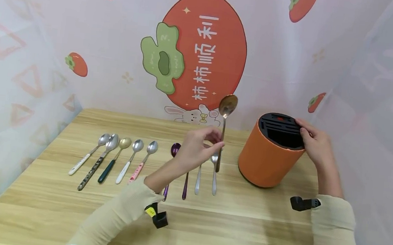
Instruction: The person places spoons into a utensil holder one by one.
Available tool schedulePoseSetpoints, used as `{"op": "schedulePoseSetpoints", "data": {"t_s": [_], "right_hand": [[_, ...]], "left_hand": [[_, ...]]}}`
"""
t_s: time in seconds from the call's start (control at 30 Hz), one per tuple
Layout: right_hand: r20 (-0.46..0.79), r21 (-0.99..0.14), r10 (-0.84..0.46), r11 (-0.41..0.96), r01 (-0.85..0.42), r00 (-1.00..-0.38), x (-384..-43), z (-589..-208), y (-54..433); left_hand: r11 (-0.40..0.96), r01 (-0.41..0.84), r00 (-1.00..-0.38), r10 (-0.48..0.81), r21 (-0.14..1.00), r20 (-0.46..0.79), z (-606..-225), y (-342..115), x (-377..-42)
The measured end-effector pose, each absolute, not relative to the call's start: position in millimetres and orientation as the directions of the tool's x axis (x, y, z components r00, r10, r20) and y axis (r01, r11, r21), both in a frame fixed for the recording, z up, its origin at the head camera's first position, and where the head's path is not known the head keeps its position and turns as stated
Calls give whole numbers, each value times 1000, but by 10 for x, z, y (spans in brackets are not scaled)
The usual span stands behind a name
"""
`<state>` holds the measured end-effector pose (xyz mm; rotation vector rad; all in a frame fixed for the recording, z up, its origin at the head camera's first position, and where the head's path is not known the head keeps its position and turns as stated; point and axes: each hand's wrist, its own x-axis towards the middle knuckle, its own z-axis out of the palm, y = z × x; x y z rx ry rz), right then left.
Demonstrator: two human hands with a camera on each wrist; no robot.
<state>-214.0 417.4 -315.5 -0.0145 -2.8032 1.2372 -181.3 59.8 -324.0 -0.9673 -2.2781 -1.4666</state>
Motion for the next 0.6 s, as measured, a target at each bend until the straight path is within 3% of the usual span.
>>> {"op": "schedulePoseSetpoints", "data": {"t_s": [0.27, 0.6], "right_hand": [[62, -755, 59, 656, -8, -996, -2155, -3173, 4155], [114, -745, 93, 667, -23, -989, -2172, -3176, 4141]], "left_hand": [[212, 749, -648, 433, 627, 627, -3060, 1037, -1962], [273, 782, -619, 452, 561, 643, -2761, 1447, -2081]]}}
